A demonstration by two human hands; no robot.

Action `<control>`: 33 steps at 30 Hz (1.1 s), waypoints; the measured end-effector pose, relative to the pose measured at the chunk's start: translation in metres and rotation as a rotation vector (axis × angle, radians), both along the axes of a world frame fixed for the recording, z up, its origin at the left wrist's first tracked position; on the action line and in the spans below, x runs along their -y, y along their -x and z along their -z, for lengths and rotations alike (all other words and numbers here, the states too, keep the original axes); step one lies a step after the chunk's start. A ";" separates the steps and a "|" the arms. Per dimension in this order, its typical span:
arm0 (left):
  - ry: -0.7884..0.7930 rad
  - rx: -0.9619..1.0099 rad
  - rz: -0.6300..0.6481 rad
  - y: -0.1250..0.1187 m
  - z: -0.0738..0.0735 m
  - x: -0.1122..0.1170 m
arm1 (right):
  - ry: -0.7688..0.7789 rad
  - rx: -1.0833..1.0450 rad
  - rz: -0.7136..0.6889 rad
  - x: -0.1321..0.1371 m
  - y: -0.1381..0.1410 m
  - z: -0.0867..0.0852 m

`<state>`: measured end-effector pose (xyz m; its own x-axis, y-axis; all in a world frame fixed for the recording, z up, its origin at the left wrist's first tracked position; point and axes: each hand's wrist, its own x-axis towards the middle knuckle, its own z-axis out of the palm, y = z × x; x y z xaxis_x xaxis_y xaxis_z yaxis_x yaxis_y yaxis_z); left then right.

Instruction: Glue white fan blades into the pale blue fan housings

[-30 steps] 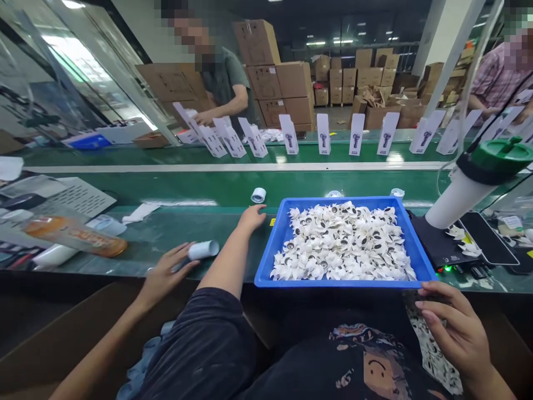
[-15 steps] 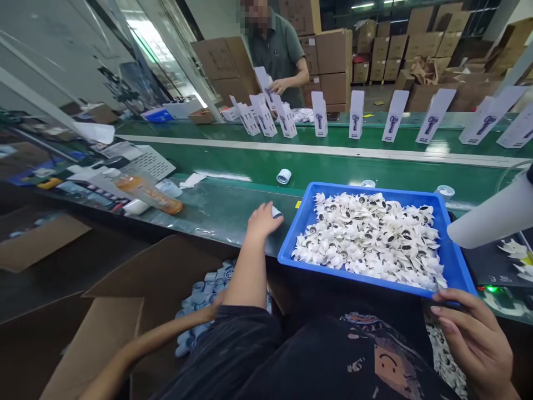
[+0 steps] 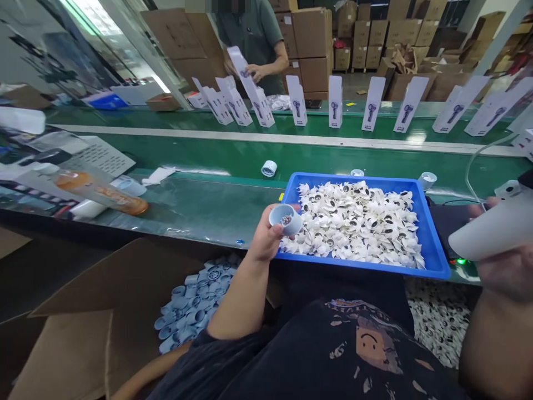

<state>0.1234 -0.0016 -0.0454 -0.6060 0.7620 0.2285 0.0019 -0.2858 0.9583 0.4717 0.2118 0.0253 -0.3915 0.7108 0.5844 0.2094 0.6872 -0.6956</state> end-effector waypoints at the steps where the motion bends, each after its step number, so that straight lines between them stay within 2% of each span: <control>1: -0.052 0.028 0.068 -0.012 -0.001 -0.001 | 0.078 -0.093 -0.043 0.001 0.001 -0.003; 4: -0.057 0.049 0.219 -0.037 -0.001 -0.003 | 0.241 -0.328 -0.121 0.005 -0.005 -0.006; 6: -0.010 0.018 0.305 -0.046 -0.001 -0.003 | 0.290 -0.285 -0.163 0.006 -0.014 -0.009; 10: 0.073 -0.076 0.452 -0.058 -0.005 -0.001 | 0.465 -0.152 -0.339 0.010 -0.024 -0.019; 13: 0.184 -0.262 0.592 -0.072 -0.014 -0.003 | 0.515 -0.282 -0.432 0.027 -0.005 -0.028; 15: 0.224 -0.447 0.632 -0.085 -0.022 -0.007 | 0.648 -0.366 -0.583 0.043 0.019 -0.035; 17: 0.199 -0.599 0.620 -0.098 -0.030 -0.012 | 0.737 -0.451 -0.744 0.056 0.044 -0.041; 22: -0.002 -0.746 0.542 -0.119 -0.044 -0.021 | 0.699 -0.544 -0.766 0.075 0.081 -0.055; 26: -0.067 -0.749 0.480 -0.126 -0.047 -0.022 | 0.752 -0.554 -0.796 0.083 0.088 -0.060; 33: -0.035 -0.671 0.438 -0.132 -0.051 -0.022 | 0.651 -0.352 -0.679 0.088 0.091 -0.053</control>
